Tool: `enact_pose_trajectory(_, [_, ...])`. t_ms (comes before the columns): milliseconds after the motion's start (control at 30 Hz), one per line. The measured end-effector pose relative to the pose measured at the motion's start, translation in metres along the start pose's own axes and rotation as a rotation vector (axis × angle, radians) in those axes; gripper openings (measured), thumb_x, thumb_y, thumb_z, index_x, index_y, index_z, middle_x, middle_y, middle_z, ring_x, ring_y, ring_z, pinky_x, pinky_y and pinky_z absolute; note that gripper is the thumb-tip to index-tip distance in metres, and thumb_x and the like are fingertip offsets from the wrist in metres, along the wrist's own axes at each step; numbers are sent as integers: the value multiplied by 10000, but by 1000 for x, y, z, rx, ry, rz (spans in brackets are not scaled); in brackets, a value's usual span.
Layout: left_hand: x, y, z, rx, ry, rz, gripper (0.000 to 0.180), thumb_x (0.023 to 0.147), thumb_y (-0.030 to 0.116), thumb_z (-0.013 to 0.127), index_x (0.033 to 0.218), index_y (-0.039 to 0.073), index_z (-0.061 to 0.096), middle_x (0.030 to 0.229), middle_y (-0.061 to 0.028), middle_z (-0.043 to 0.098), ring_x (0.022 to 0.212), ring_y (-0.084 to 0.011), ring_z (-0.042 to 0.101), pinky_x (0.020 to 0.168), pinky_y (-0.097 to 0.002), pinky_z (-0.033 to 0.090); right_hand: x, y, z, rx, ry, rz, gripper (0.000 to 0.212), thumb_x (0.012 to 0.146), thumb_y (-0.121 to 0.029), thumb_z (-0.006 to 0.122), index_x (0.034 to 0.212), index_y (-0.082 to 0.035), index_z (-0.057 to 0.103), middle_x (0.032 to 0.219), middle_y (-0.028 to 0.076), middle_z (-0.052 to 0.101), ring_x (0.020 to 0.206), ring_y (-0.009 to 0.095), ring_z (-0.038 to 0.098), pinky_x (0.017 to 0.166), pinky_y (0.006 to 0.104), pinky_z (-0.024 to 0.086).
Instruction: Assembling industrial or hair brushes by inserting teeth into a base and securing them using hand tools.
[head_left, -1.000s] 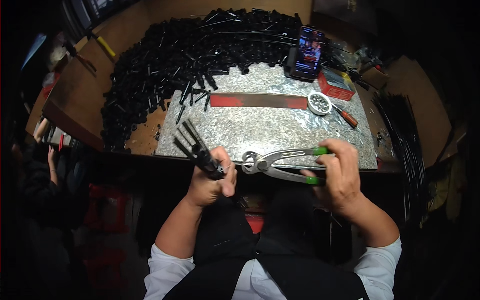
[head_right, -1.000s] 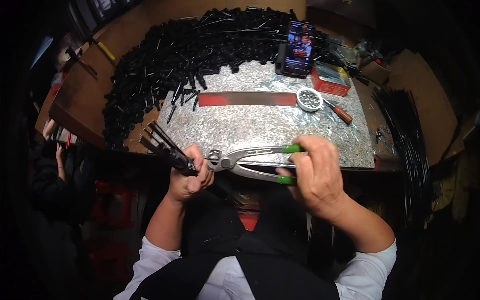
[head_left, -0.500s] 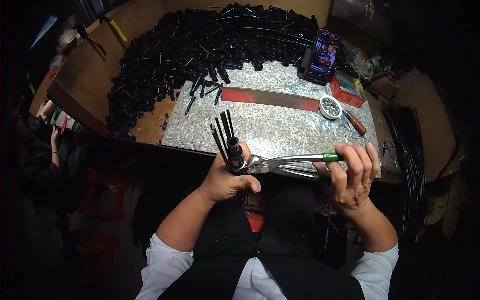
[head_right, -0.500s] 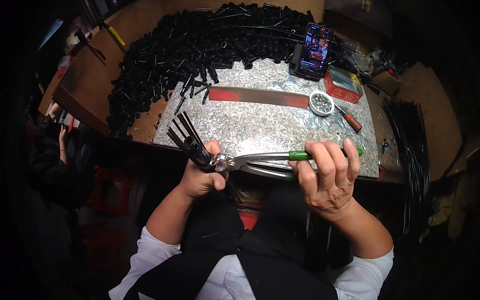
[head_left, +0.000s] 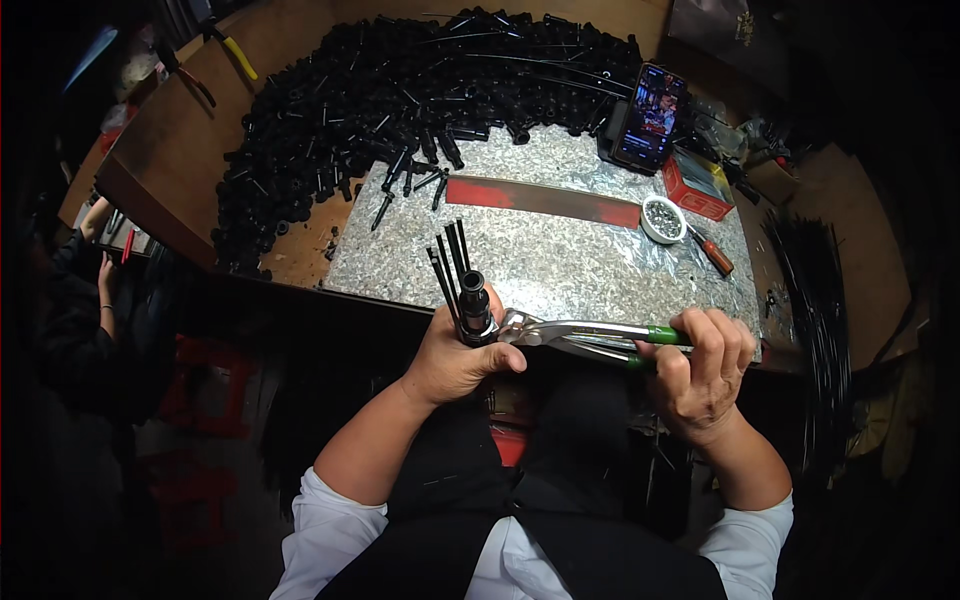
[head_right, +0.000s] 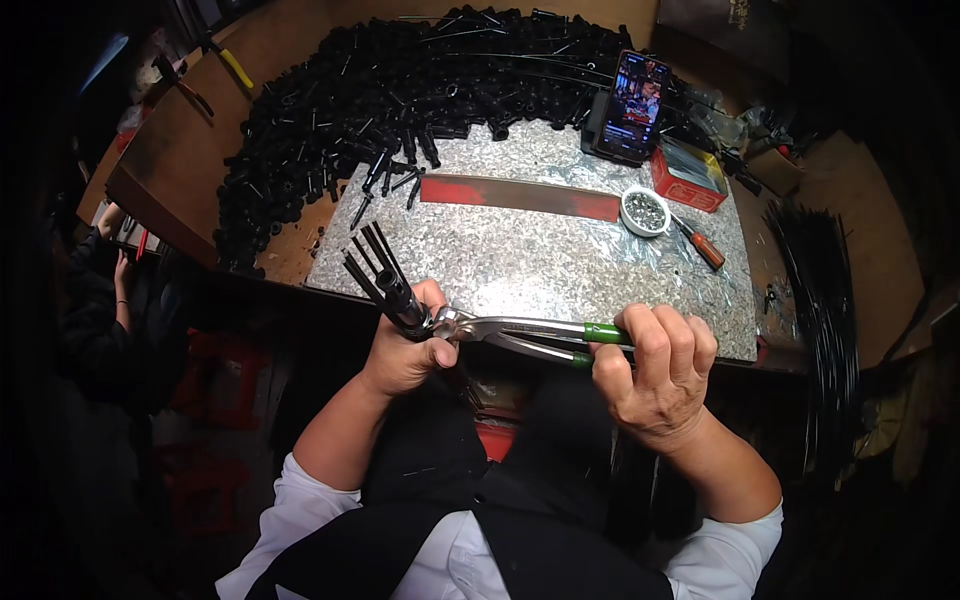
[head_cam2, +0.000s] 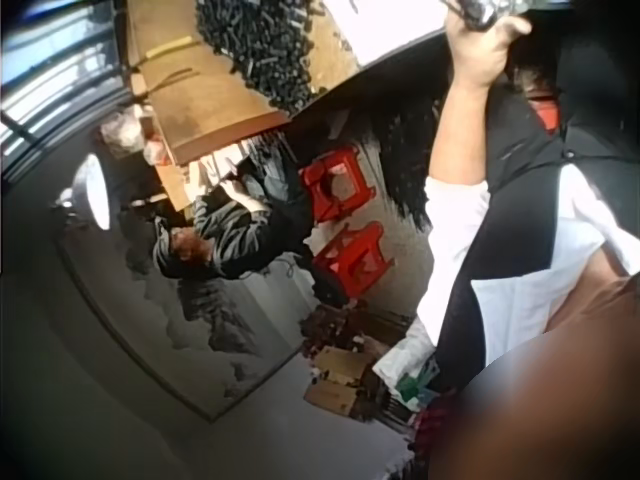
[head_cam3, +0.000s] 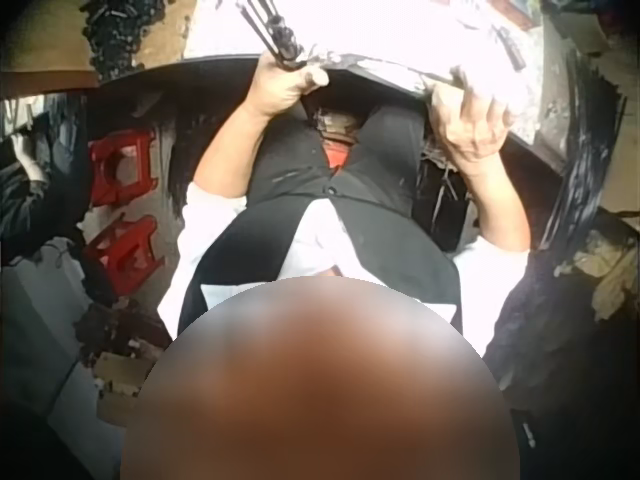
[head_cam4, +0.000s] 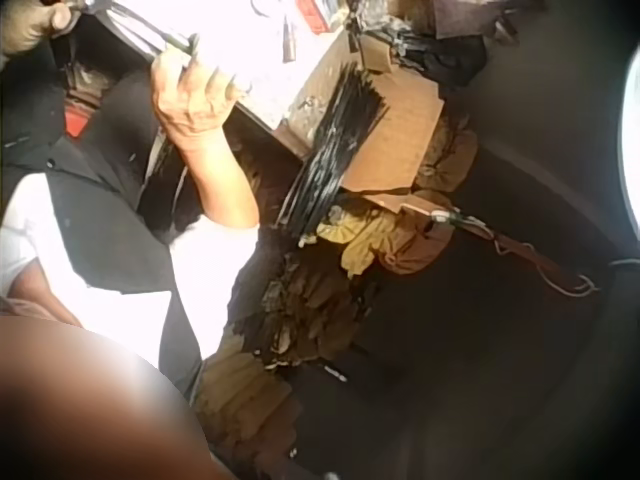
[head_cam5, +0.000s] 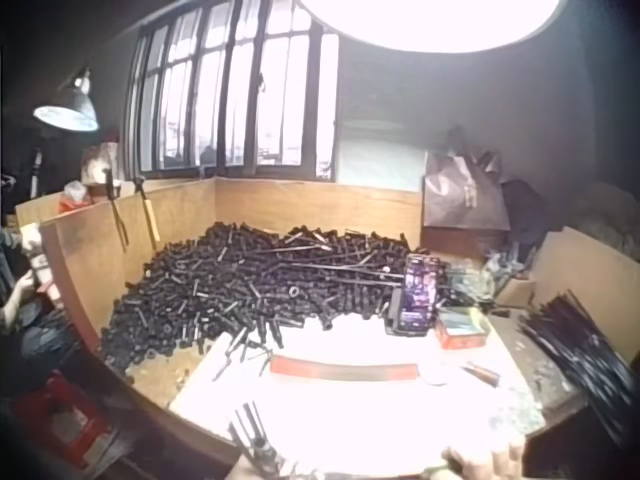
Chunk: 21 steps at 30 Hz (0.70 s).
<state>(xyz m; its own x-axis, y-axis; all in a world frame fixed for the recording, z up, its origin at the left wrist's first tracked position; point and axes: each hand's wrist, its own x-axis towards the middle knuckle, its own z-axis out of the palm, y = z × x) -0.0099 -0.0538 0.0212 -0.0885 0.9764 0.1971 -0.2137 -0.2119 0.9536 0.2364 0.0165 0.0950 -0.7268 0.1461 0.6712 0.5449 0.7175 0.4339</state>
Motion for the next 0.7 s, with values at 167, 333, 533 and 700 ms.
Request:
enact_pose_trajectory(167, [0, 2, 2, 13, 15, -3, 475, 635, 259, 869, 756, 104, 437, 728, 51, 389, 672, -72, 382, 599, -234, 339, 0, 0, -1, -2, -8, 7, 166, 807, -172, 630, 794, -132, 470, 938, 72, 568, 847, 221, 551, 788, 375, 384])
enact_pose_trajectory(333, [-1, -5, 1, 38, 61, 28, 526, 591, 363, 878, 789, 85, 478, 758, 2, 561, 680, -64, 511, 613, -205, 414, 2, -2, -1, -3, -11, 21, 182, 813, -173, 639, 785, -119, 467, 935, 74, 569, 848, 222, 552, 788, 380, 389])
enact_pose_trajectory(533, [0, -6, -1, -9, 53, 7, 504, 607, 308, 879, 814, 86, 476, 770, -2, 565, 704, -74, 530, 643, -217, 433, 1, -2, -3, 64, -57, 8, 283, 756, -182, 717, 787, -77, 456, 909, 121, 545, 845, 269, 546, 738, 407, 399])
enact_pose_trajectory(700, [-2, -6, 1, -53, 46, -2, 441, 638, 190, 866, 794, 94, 465, 754, 50, 427, 681, -66, 407, 609, -231, 350, 4, 0, -5, 112, -73, 0, 300, 749, -162, 716, 748, -57, 435, 839, 123, 533, 740, 260, 533, 627, 376, 407])
